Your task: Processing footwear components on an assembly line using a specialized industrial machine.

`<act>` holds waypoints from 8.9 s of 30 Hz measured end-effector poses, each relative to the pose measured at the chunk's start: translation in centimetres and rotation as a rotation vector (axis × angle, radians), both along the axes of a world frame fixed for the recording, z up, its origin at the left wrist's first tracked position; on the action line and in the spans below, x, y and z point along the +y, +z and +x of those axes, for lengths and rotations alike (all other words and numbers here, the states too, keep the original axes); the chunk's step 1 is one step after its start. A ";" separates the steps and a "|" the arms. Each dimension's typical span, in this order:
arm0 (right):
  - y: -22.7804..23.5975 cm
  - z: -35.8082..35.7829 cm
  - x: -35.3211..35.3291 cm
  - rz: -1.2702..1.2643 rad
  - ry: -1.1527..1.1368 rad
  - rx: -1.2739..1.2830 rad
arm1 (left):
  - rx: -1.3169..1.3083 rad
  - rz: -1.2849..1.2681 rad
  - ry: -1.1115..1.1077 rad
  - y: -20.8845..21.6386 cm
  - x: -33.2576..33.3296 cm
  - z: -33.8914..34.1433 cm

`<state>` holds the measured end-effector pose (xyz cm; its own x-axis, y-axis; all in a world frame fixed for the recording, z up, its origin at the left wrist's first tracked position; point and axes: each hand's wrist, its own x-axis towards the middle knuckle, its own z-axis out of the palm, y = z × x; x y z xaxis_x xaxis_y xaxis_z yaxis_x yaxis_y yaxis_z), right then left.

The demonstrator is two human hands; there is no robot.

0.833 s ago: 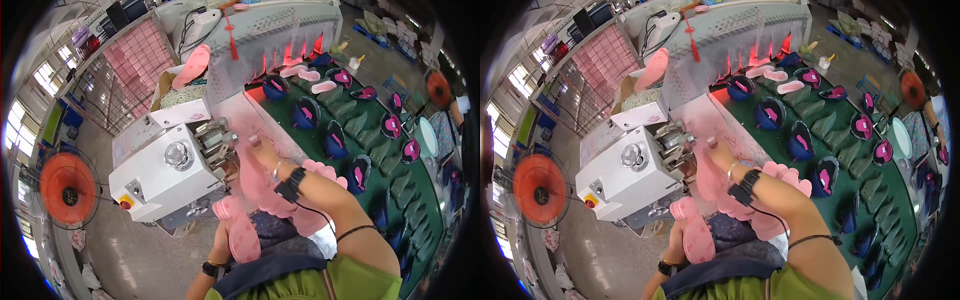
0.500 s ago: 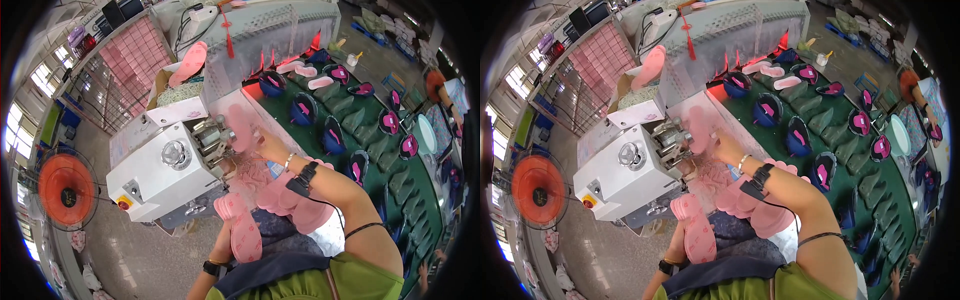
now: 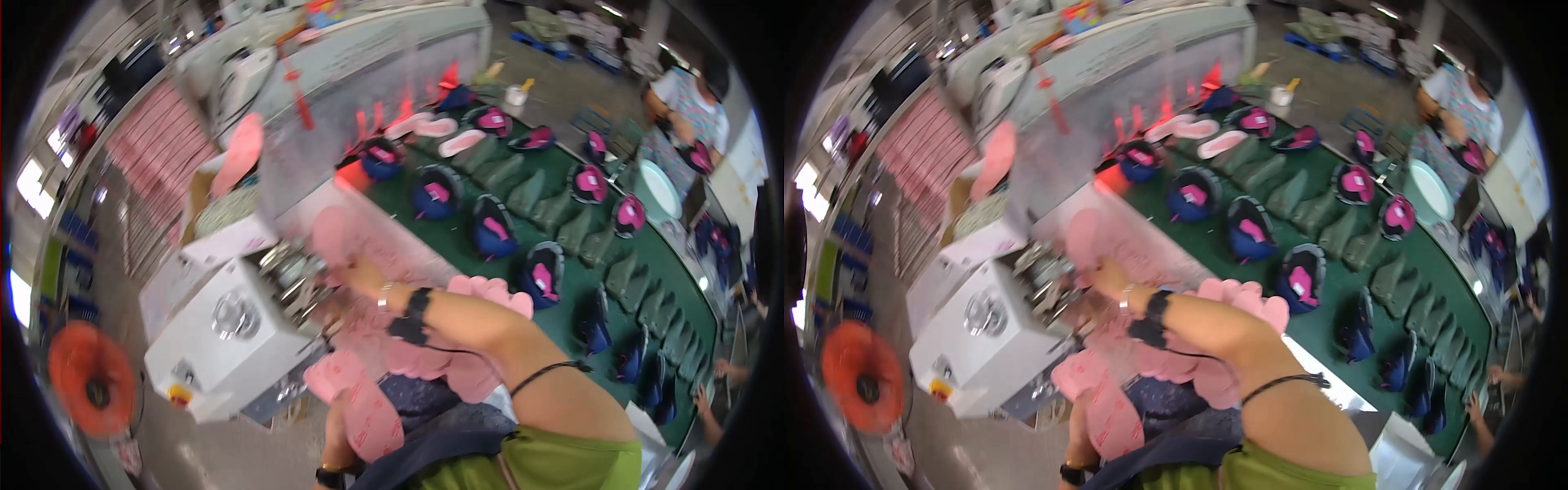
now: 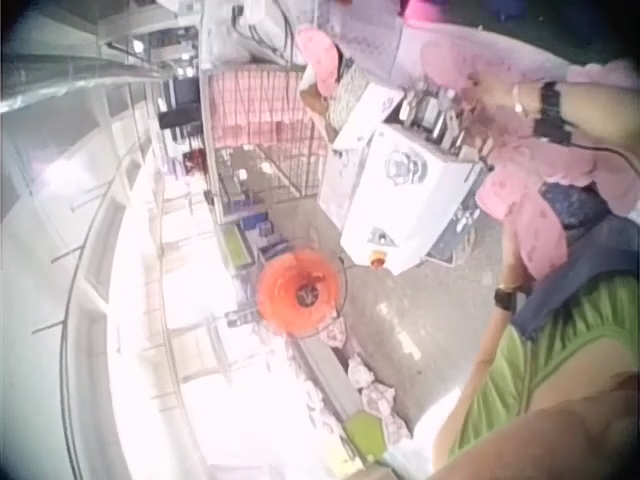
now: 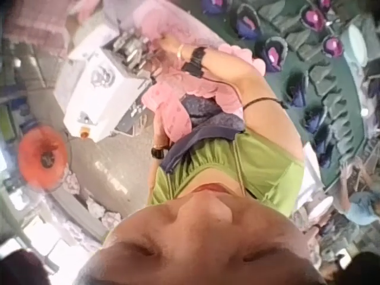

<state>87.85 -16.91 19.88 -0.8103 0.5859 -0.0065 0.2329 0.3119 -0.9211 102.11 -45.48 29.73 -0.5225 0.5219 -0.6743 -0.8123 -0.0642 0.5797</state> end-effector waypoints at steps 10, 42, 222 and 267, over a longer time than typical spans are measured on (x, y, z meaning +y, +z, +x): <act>-1.8 2.2 27.0 -0.451 -0.507 0.389 | -0.038 0.022 -0.196 0.6 6.2 -3.8; 3.6 10.7 -0.5 -0.036 0.242 0.129 | -0.083 0.126 -0.089 5.1 0.2 2.8; 5.6 27.7 28.3 -0.416 -0.594 0.041 | 0.015 0.001 -0.090 7.7 1.5 7.3; 8.7 19.3 -5.3 -0.265 0.101 0.133 | -0.025 0.120 -0.039 10.8 -4.5 10.8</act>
<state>107.12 -22.18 28.60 -0.8683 0.4946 -0.0384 0.0851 0.0723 -0.9937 112.91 -50.02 40.56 -0.4837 0.6195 -0.6183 -0.8298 -0.0997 0.5492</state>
